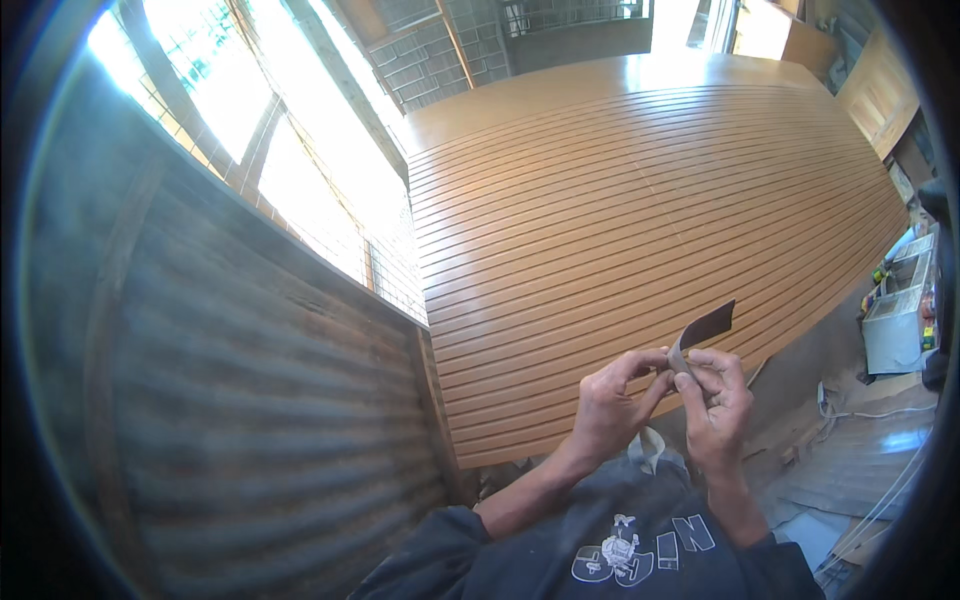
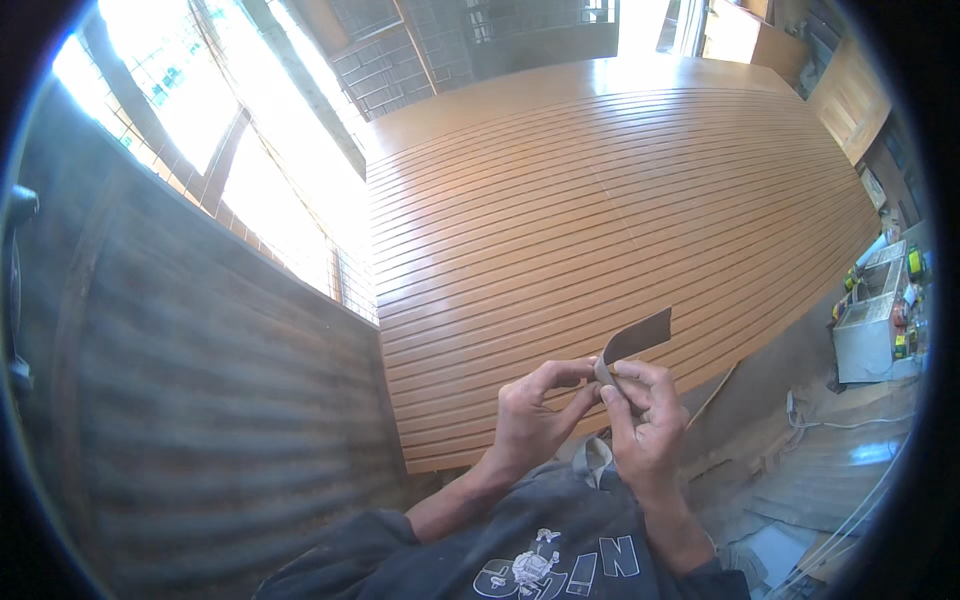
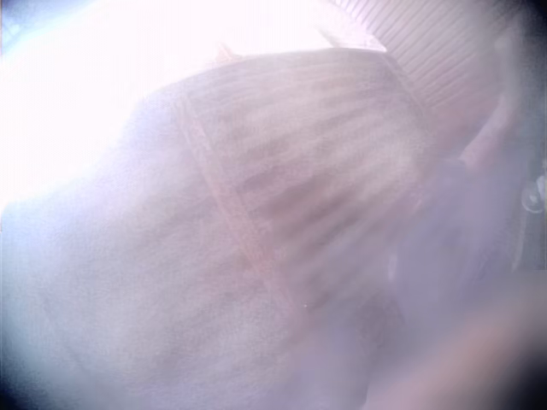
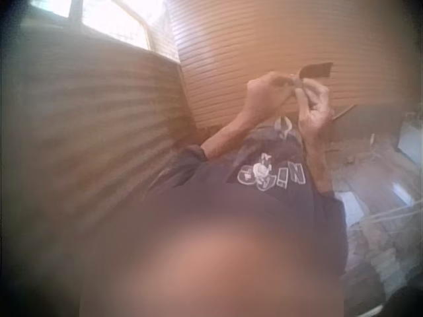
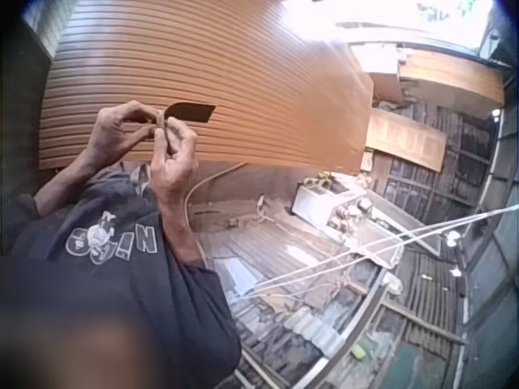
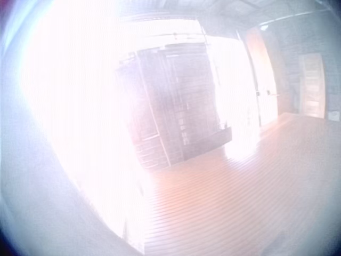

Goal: The person sands a large wooden board with a sanding block, moving it back and forth along the surface. They briefly inspect the sanding block and continue sanding different sections of the board.

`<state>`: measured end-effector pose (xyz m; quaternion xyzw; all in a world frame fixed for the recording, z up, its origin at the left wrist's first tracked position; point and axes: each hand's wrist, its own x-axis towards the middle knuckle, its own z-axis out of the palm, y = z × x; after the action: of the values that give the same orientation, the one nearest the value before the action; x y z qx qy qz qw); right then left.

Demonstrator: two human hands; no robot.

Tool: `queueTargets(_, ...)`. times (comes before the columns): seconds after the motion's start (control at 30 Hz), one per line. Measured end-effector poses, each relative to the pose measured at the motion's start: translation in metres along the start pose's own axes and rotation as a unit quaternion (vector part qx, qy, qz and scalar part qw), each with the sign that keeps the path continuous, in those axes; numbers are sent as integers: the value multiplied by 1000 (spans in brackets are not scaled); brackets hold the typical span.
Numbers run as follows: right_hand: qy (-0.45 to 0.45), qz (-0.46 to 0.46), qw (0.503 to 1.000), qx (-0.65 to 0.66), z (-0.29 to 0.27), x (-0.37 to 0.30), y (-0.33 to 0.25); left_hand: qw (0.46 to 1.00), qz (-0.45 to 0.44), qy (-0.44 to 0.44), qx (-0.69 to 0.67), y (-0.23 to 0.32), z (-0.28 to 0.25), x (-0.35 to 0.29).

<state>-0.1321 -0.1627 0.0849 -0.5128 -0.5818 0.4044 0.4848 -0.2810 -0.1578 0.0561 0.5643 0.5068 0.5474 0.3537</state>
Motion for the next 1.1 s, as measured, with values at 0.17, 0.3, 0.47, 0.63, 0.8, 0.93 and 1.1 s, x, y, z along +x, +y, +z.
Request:
queueTargets(0.17,-4,3,1000,-2,-5,3,9,1000,-17,12,17,-10,4,-2)
queueTargets(0.3,4,7,1000,9,-2,7,6,999,-42,11,-4,-5,5,5)
queueTargets(0.47,-4,18,1000,-1,-3,17,9,997,-57,-1,-61,-8,3,20)
queueTargets(0.63,-5,10,1000,10,-21,34,19,996,25,-13,83,-7,24,38)
queueTargets(0.8,8,-39,999,8,-31,41,24,994,35,-25,105,0,42,47)
queueTargets(0.93,-2,19,999,35,-25,38,31,977,111,-41,178,-15,37,41)
queueTargets(1.1,35,44,996,68,-28,35,40,990,64,-69,103,-44,27,35)
